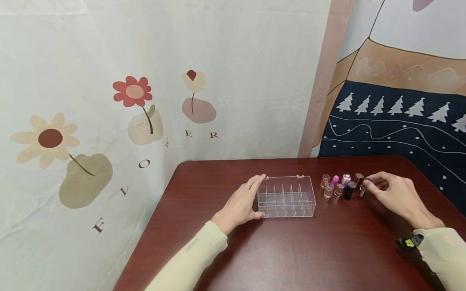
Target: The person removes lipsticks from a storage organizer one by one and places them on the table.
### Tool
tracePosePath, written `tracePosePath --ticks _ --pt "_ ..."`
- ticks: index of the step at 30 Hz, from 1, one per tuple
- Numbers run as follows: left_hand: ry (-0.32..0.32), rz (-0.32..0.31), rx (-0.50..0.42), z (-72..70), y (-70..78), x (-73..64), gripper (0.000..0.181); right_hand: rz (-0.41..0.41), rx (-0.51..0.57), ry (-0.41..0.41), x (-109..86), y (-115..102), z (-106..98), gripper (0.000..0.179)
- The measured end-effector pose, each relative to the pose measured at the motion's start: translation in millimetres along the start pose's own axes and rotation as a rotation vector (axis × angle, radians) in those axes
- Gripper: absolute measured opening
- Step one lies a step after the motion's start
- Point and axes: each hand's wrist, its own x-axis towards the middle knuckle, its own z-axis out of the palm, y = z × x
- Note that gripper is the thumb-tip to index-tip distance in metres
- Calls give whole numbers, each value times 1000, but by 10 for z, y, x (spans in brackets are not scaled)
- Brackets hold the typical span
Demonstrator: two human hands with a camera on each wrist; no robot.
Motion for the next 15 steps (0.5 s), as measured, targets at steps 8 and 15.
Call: tracePosePath --ticks 8,15 --pt "-3 -5 -4 7 -2 0 132 3 -3 -29 -15 5 50 26" --pt "-7 -9 -4 7 -5 9 132 -3 -6 -21 -16 15 60 26"
